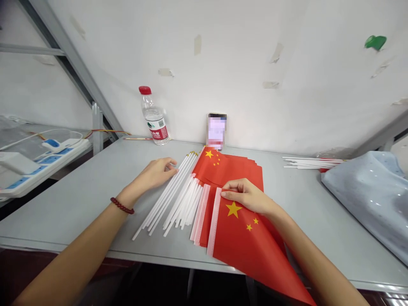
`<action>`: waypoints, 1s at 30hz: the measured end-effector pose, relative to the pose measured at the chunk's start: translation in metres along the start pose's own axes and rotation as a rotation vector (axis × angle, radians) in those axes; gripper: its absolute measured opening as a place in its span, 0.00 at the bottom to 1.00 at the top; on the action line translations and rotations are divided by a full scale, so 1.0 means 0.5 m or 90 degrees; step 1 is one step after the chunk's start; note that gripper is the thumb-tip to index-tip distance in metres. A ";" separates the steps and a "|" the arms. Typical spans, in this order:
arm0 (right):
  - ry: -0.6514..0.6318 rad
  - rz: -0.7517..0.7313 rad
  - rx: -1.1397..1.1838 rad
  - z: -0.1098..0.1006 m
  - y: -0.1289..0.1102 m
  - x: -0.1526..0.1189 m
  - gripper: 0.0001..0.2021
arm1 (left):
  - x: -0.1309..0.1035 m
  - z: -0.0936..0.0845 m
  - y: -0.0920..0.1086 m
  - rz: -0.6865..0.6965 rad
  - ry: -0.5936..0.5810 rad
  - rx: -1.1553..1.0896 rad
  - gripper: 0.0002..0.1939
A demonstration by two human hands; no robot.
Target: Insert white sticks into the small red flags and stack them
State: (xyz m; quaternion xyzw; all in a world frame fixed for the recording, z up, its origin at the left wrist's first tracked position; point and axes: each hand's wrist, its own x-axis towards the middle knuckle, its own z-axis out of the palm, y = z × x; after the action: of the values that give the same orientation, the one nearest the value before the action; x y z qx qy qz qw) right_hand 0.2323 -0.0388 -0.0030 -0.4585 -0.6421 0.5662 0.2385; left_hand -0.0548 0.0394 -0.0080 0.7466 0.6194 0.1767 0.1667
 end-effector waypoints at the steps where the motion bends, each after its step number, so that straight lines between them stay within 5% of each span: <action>1: 0.000 -0.007 -0.004 0.000 0.000 0.000 0.13 | -0.004 -0.003 0.010 0.010 0.020 -0.013 0.20; 4: 0.005 -0.040 0.008 0.005 -0.004 -0.003 0.12 | -0.031 -0.011 0.060 0.093 0.036 -0.181 0.18; 8: 0.039 -0.115 -0.004 0.019 -0.018 -0.006 0.11 | -0.081 0.010 0.135 0.197 -0.278 -0.401 0.14; 11: 0.030 -0.094 -0.050 0.015 -0.025 -0.013 0.11 | -0.103 0.046 0.163 0.250 -0.336 -0.393 0.16; 15: 0.048 -0.005 -0.175 -0.033 -0.018 -0.025 0.18 | -0.102 0.061 0.158 0.218 -0.192 -0.349 0.20; 22: 0.004 0.019 -0.258 -0.080 0.010 -0.011 0.15 | -0.068 0.007 0.101 0.137 -0.018 -0.114 0.16; 30: -0.054 0.042 -0.288 -0.080 0.021 -0.003 0.13 | -0.034 0.011 0.062 0.005 -0.166 -0.157 0.25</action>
State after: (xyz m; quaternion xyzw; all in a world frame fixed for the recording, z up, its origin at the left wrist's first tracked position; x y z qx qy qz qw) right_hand 0.2691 -0.0203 -0.0027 -0.4967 -0.7469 0.4340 0.0840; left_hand -0.0284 0.0172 0.0004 0.7396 0.5633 0.1537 0.3348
